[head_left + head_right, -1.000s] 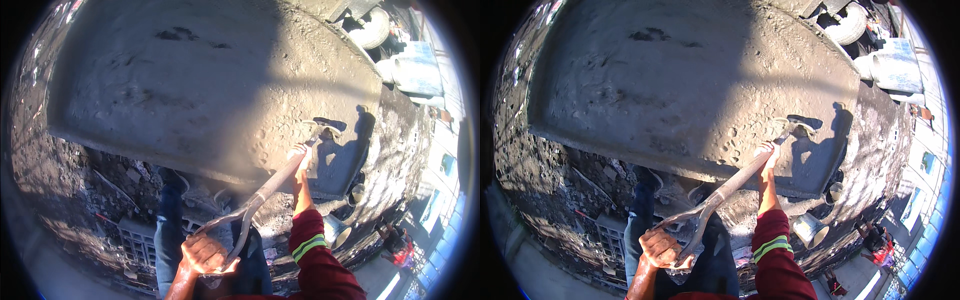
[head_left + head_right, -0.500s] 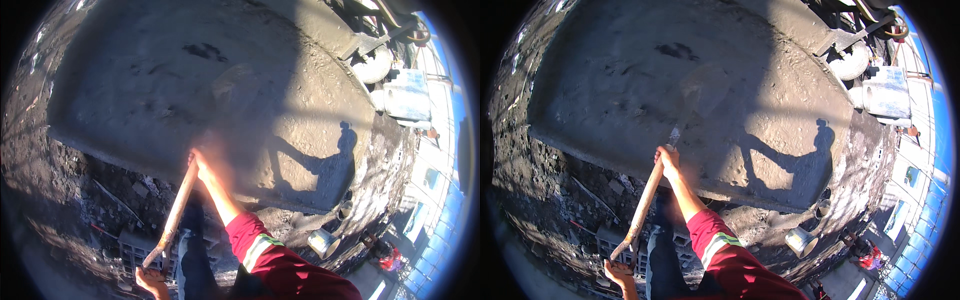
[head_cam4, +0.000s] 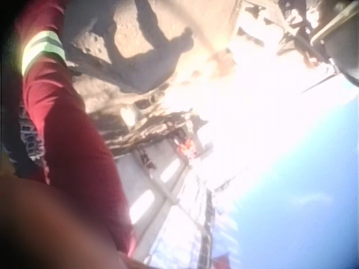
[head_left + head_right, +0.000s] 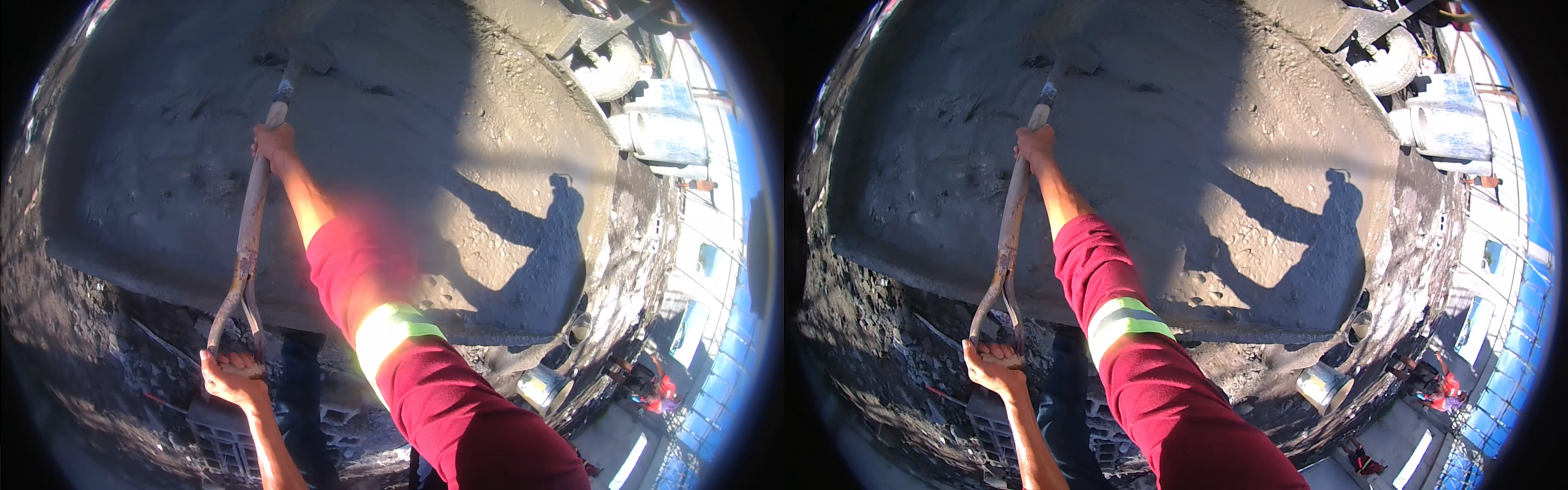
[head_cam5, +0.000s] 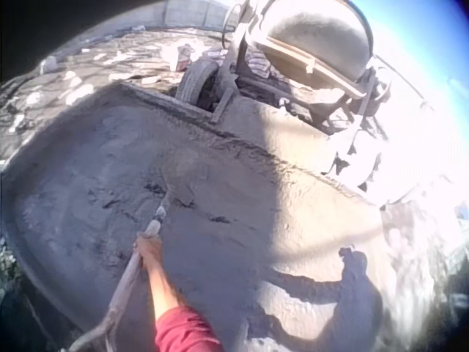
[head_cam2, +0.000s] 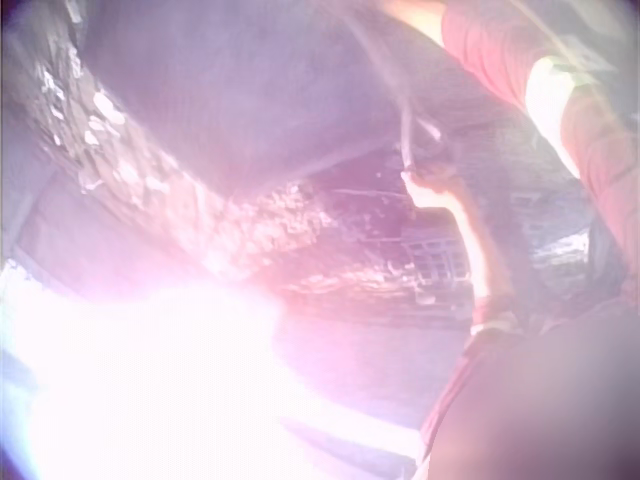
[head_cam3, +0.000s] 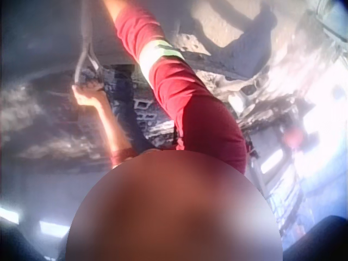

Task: The person uses a hoe to spread and level wet concrete on a construction site. They repeatedly pull and push the hoe across the surface to flatten and smooth the material while other workers are visible nearby.

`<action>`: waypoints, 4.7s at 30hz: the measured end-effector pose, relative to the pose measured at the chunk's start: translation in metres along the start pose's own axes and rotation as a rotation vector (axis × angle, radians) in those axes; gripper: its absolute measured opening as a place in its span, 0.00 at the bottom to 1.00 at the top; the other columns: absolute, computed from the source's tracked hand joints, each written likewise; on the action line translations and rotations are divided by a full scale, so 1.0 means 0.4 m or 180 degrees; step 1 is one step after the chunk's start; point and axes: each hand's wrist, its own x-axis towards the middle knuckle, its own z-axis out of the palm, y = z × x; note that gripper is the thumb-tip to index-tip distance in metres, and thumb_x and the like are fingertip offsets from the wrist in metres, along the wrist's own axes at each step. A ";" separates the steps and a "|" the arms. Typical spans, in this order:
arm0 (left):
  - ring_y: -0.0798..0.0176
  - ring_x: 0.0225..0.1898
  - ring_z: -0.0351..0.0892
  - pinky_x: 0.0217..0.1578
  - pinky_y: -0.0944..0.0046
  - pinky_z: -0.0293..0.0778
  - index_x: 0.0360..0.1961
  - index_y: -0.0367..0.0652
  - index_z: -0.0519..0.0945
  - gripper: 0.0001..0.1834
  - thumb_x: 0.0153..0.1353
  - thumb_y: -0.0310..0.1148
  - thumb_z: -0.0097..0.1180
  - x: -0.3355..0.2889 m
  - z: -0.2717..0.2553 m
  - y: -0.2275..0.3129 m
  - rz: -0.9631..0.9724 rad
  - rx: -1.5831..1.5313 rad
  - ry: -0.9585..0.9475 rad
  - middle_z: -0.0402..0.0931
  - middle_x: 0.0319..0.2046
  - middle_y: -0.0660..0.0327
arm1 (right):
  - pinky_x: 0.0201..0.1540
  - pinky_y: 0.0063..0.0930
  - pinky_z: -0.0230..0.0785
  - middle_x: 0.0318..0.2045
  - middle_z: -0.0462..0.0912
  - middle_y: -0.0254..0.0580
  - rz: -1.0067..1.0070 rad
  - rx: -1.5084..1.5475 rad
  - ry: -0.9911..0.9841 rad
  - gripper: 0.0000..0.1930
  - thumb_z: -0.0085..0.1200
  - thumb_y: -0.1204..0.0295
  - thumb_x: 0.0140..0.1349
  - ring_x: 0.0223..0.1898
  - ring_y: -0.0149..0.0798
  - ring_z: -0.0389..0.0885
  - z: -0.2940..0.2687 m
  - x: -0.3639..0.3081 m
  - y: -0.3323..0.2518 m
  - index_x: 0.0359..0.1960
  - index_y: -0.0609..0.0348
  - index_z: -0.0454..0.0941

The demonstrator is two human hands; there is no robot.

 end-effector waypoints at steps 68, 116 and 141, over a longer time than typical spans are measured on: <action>0.72 0.13 0.58 0.17 0.69 0.58 0.20 0.47 0.65 0.23 0.68 0.46 0.55 0.086 0.176 0.609 0.0080 0.0646 0.1283 0.56 0.13 0.68 | 0.20 0.33 0.71 0.17 0.74 0.36 0.1616 0.0246 -0.0602 0.11 0.62 0.71 0.59 0.17 0.33 0.74 0.520 0.094 -0.331 0.21 0.55 0.73; 0.70 0.13 0.63 0.17 0.68 0.60 0.21 0.44 0.68 0.20 0.67 0.45 0.52 0.030 0.365 0.406 0.0078 0.0444 0.0951 0.61 0.13 0.67 | 0.21 0.31 0.71 0.19 0.74 0.37 0.0916 0.0428 -0.0371 0.07 0.58 0.74 0.58 0.19 0.33 0.75 0.251 0.256 -0.376 0.26 0.59 0.72; 0.69 0.15 0.62 0.19 0.67 0.59 0.21 0.40 0.68 0.21 0.68 0.43 0.52 0.253 0.868 0.348 0.0677 -0.0261 0.1675 0.63 0.14 0.63 | 0.24 0.29 0.77 0.21 0.75 0.39 0.0417 -0.1484 -0.2123 0.08 0.53 0.72 0.62 0.21 0.33 0.76 0.953 0.400 -0.455 0.29 0.63 0.73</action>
